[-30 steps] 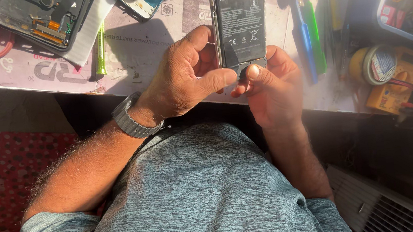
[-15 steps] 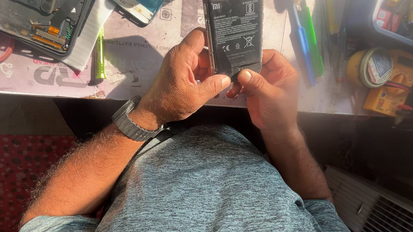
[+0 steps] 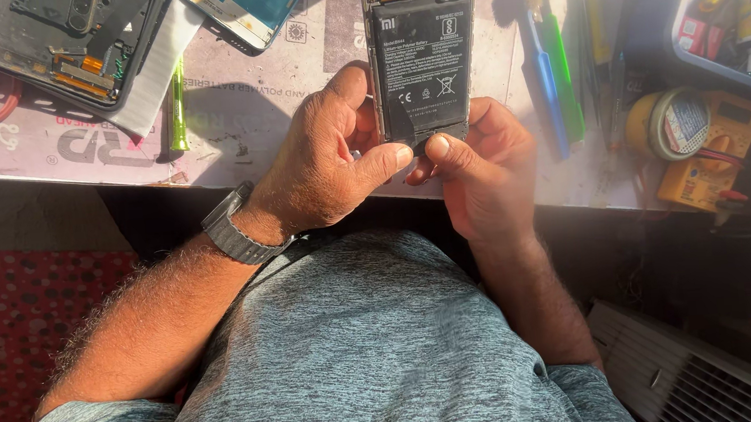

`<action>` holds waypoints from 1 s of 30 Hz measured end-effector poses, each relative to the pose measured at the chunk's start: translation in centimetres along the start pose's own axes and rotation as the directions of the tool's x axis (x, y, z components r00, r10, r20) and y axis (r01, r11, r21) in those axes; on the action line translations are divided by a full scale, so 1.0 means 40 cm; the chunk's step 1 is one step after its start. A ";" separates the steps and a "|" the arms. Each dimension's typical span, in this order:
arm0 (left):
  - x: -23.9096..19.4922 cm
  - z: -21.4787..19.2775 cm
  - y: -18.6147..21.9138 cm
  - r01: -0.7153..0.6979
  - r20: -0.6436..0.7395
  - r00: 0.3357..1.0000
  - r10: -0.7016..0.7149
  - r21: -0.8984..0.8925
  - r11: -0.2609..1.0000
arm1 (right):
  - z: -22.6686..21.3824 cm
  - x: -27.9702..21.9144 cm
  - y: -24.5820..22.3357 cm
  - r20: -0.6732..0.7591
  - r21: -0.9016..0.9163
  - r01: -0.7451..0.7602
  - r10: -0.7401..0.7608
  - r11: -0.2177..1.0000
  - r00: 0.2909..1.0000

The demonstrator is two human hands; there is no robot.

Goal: The person works on a disassembled smartphone, using a green plastic pry tool to detach and reattach a small connector near the battery. They handle the battery and a small circuit board, then use the pry tool to adjust components along the bottom edge of the phone.

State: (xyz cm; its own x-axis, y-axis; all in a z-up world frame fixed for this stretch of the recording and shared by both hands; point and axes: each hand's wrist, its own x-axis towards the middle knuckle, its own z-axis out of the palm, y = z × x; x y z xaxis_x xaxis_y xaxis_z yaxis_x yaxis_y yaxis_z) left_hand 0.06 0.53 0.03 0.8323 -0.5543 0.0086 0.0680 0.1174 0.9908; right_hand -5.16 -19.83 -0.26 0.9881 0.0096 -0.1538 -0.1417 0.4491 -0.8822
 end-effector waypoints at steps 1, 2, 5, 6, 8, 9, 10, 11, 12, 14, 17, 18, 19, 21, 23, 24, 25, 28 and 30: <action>-0.001 0.000 0.000 -0.031 0.001 1.000 0.031 -0.009 0.999 | 0.003 0.001 -0.003 0.010 -0.012 -0.007 0.007 1.000 1.000; -0.001 0.000 0.001 -0.063 0.001 0.998 0.063 -0.018 0.998 | 0.006 0.003 -0.008 0.019 -0.024 -0.014 0.015 1.000 1.000; 0.007 -0.003 0.005 0.001 0.020 1.000 0.001 -0.104 0.995 | 0.019 -0.001 -0.025 0.030 -0.145 0.043 -0.039 0.989 0.999; 0.012 -0.006 0.006 0.050 0.033 0.998 -0.045 -0.141 0.989 | 0.021 -0.004 -0.031 0.033 -0.198 0.074 -0.069 0.977 0.997; 0.020 -0.019 0.011 0.140 0.047 0.990 -0.133 -0.215 0.967 | 0.016 -0.006 -0.050 0.101 -0.346 0.175 -0.149 0.922 0.984; 0.022 -0.025 0.013 0.187 0.054 0.982 -0.179 -0.251 0.950 | 0.013 -0.007 -0.055 0.141 -0.413 0.223 -0.180 0.883 0.973; 0.028 -0.029 0.013 0.223 0.055 0.975 -0.216 -0.274 0.936 | 0.007 -0.007 -0.061 0.180 -0.556 0.266 -0.198 0.788 0.963; 0.033 -0.033 0.013 0.258 0.057 0.966 -0.253 -0.296 0.920 | 0.001 -0.007 -0.065 0.223 -0.678 0.305 -0.208 0.669 0.952; 0.035 -0.035 0.013 0.293 0.059 0.955 -0.290 -0.317 0.902 | -0.004 -0.008 -0.063 0.267 -0.778 0.339 -0.209 0.529 0.941; 0.040 -0.037 0.016 0.320 0.059 0.945 -0.321 -0.361 0.876 | -0.011 -0.005 -0.054 0.262 -0.806 0.346 -0.235 0.480 0.936; 0.045 -0.028 0.019 0.338 0.038 0.936 -0.351 -0.376 0.863 | -0.017 -0.005 -0.039 0.360 -0.838 0.465 -0.352 0.286 0.864; 0.047 -0.026 0.020 0.339 0.025 0.934 -0.356 -0.371 0.864 | -0.017 -0.002 -0.034 0.415 -0.834 0.516 -0.394 0.194 0.820; 0.047 -0.025 0.021 0.344 0.017 0.932 -0.363 -0.363 0.866 | -0.017 -0.002 -0.030 0.430 -0.832 0.525 -0.392 0.176 0.813; 0.048 -0.022 0.022 0.354 0.003 0.926 -0.377 -0.345 0.869 | -0.019 -0.001 -0.028 0.458 -0.828 0.543 -0.389 0.140 0.799; 0.048 -0.020 0.022 0.353 0.003 0.928 -0.372 -0.321 0.879 | -0.025 0.000 -0.028 0.459 -0.820 0.547 -0.378 0.169 0.804; 0.048 -0.020 0.022 0.352 0.004 0.929 -0.369 -0.309 0.884 | -0.029 0.001 -0.030 0.459 -0.815 0.549 -0.373 0.184 0.806; 0.047 -0.019 0.022 0.345 0.004 0.932 -0.362 -0.313 0.885 | -0.033 0.000 -0.031 0.443 -0.818 0.535 -0.361 0.211 0.821; 0.045 -0.017 0.022 0.320 0.004 0.942 -0.336 -0.311 0.895 | -0.042 -0.001 -0.032 0.412 -0.827 0.502 -0.334 0.255 0.848; 0.046 -0.015 0.022 0.296 0.004 0.951 -0.309 -0.293 0.909 | -0.045 0.002 -0.031 0.414 -0.833 0.501 -0.337 0.234 0.846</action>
State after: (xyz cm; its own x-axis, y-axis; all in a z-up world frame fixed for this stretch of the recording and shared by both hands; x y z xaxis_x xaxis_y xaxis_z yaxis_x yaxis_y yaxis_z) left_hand 1.98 0.12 0.83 0.7686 -0.5664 -0.2975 0.4699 0.1843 0.8633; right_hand -5.03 -22.01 0.02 0.9086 0.2264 0.3511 0.4111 -0.6344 -0.6546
